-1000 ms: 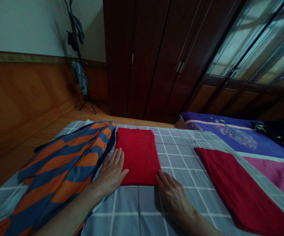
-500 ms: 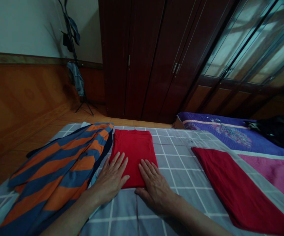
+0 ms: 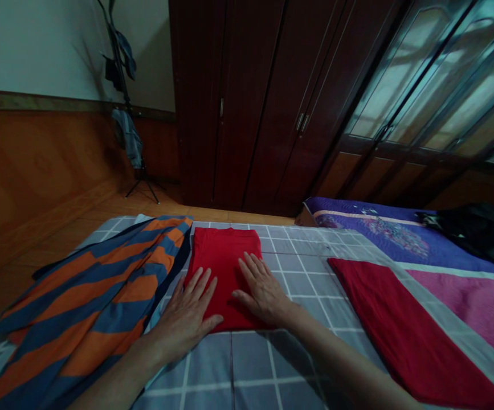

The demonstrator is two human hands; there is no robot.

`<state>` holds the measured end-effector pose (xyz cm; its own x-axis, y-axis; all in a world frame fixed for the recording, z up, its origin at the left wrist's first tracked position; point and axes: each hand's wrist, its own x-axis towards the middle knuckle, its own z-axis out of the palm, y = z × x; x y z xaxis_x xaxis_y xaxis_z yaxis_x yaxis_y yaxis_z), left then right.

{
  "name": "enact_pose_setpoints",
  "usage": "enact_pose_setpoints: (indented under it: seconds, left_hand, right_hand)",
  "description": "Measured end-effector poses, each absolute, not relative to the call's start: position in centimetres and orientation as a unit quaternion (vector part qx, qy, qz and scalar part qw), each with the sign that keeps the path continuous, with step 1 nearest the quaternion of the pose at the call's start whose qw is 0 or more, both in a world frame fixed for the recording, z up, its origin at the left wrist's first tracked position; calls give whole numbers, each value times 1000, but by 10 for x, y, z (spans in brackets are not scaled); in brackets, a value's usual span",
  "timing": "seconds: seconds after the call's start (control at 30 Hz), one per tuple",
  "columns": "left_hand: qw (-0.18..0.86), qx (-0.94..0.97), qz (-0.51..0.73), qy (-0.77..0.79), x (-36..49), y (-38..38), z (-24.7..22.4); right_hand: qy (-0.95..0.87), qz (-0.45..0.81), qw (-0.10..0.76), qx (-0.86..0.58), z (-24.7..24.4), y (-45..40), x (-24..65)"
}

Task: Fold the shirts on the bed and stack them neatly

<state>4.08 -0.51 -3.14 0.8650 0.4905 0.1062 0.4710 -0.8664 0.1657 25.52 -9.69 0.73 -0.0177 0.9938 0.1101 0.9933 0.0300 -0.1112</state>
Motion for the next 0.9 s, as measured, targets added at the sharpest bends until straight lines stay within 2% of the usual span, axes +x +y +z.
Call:
enact_pose_setpoints:
  seconds: [0.17, 0.4, 0.57, 0.77, 0.9]
  left_hand:
    - [85, 959, 34, 268, 43, -8, -21]
    - [110, 955, 13, 276, 45, -11, -10]
    - [113, 957, 36, 265, 44, -10, -15]
    - [117, 956, 33, 269, 44, -11, -10]
    - [130, 952, 6, 276, 45, -13, -3]
  right_hand:
    - [-678, 18, 67, -732, -9, -72, 284]
    - [-560, -31, 54, -826, -11, -73, 308]
    - [-658, -9, 79, -749, -6, -38, 277]
    - [-583, -20, 82, -808, 0, -2, 292]
    - [-652, -19, 86, -753, -3, 13, 260]
